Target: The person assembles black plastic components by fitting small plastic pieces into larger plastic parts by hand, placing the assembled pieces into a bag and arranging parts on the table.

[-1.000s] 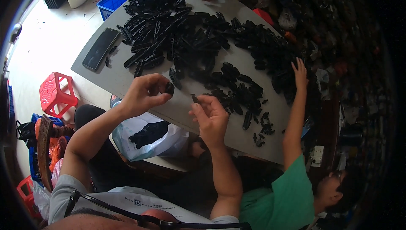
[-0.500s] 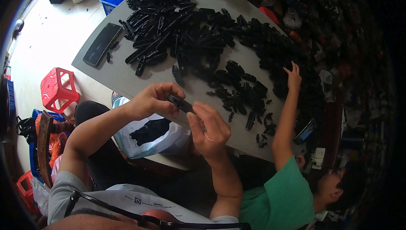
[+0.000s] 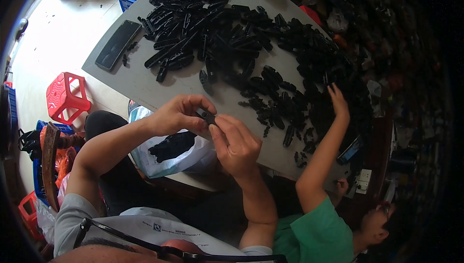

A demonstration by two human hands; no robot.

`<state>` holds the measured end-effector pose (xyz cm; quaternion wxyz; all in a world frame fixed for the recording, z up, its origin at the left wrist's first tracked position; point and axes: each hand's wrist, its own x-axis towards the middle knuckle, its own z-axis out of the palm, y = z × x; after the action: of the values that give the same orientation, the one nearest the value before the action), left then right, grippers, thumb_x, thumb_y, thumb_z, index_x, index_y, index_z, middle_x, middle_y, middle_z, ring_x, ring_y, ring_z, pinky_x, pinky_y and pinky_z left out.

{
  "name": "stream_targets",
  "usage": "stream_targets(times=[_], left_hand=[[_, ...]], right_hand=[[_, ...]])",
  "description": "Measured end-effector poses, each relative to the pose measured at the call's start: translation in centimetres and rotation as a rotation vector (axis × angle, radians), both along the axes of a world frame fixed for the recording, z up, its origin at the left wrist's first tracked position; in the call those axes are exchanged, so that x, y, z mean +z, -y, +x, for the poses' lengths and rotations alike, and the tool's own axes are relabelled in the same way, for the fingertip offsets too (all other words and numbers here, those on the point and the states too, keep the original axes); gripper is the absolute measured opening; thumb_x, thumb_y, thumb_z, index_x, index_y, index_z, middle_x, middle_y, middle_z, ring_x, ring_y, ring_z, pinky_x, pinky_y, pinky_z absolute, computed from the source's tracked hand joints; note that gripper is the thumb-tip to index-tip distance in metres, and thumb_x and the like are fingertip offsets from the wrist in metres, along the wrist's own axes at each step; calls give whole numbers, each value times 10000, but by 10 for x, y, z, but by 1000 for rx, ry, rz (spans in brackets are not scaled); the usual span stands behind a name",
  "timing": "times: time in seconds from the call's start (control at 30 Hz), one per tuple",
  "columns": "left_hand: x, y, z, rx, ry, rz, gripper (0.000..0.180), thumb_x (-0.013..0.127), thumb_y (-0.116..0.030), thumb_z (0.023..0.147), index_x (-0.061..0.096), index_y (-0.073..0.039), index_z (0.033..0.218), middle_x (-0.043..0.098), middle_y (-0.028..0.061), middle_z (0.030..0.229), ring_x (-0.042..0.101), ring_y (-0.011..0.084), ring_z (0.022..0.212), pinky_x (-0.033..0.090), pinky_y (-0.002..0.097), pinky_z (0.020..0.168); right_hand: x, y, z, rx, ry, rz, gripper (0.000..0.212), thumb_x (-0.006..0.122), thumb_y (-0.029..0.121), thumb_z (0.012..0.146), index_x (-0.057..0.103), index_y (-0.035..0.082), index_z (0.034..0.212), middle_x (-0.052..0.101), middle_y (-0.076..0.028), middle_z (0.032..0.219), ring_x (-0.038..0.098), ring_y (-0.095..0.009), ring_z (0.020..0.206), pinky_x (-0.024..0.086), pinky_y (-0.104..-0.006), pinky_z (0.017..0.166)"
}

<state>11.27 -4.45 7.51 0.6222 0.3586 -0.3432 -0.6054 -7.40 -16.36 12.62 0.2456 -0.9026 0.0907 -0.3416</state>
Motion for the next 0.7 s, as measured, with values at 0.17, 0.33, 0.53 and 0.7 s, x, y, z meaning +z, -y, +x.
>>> stream_targets(times=[0.17, 0.33, 0.53, 0.7], left_hand=[[2, -1, -2, 72, 83, 24, 342, 709, -33, 949, 611, 19, 1273, 714, 71, 1088, 692, 117, 967, 571, 288, 885], [2, -1, -4, 124, 126, 15, 383, 722, -59, 904, 623, 33, 1262, 700, 74, 1098, 648, 117, 987, 534, 283, 867], [-6, 1, -7, 167, 212, -32, 378, 717, -53, 893, 621, 30, 1249, 699, 90, 1120, 643, 138, 1035, 529, 307, 925], [-3, 1, -10, 179, 248, 14, 385, 727, -72, 880, 624, 19, 1240, 706, 108, 1105, 657, 166, 1027, 538, 327, 922]], right_hand=[[0, -2, -2, -36, 39, 73, 177, 815, 33, 871, 749, 16, 1035, 771, -140, 1028, 767, -276, 790, 628, -369, 687], [-3, 0, -1, -71, -75, 99, 204, 750, -8, 858, 734, 26, 1058, 723, -127, 950, 725, -297, 749, 594, -389, 660], [2, 2, 1, -64, -185, 26, 304, 709, -12, 846, 725, 29, 1147, 691, -127, 892, 705, -313, 750, 559, -401, 642], [0, -1, -4, -86, -100, 251, 286, 695, 18, 963, 693, -15, 1247, 752, -92, 873, 698, -139, 702, 536, -282, 574]])
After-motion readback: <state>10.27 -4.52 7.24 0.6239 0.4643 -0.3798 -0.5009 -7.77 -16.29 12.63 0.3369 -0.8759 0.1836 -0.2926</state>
